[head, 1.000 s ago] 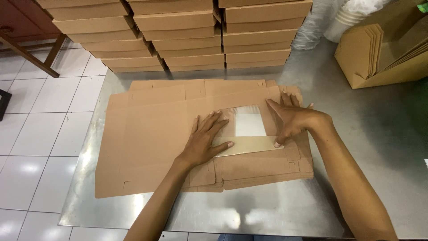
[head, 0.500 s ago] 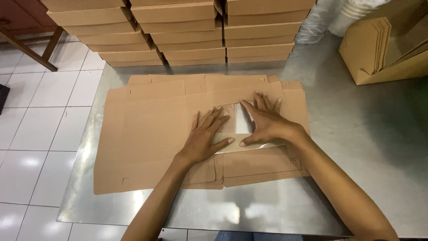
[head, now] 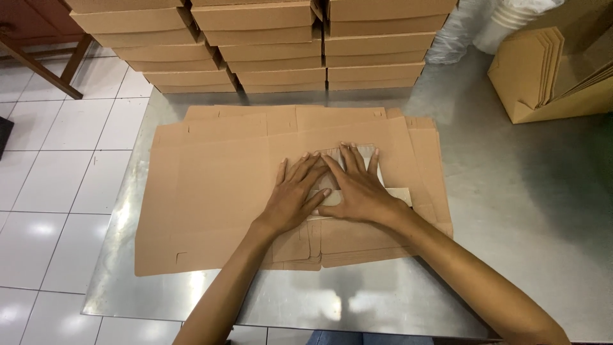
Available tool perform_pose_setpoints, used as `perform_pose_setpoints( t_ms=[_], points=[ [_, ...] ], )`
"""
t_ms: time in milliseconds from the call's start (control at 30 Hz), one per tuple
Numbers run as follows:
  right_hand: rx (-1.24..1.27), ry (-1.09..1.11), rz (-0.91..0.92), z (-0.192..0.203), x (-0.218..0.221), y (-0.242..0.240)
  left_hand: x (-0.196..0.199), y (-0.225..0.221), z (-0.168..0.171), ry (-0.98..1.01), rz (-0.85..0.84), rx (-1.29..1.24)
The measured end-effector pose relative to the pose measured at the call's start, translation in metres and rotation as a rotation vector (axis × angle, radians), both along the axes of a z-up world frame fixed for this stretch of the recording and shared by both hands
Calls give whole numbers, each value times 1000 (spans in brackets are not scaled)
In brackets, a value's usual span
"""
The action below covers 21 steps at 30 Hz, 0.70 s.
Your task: Assembling cardboard boxes by folding flat sheets and peeling adhesive strips on a stainless steel table.
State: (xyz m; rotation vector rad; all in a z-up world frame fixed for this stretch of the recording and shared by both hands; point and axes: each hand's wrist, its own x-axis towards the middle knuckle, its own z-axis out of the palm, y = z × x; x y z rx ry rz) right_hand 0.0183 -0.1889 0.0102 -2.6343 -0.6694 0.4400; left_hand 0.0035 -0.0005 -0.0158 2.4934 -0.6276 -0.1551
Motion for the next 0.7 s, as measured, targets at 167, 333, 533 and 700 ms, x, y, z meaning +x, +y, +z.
perform_pose_setpoints(
  t_ms=[167, 333, 533, 700],
  points=[
    [-64, 61, -30, 22, 3, -11, -1, 1, 0, -6, 0, 4],
    [-147, 125, -81, 16, 19, -38, -1, 0, 2, -15, 3, 11],
    [-259, 190, -94, 21, 33, -57, 0, 2, 2, 1, 4, -19],
    [-267, 294, -86, 31, 35, -69, -1, 1, 4, -5, 6, -12]
  ],
)
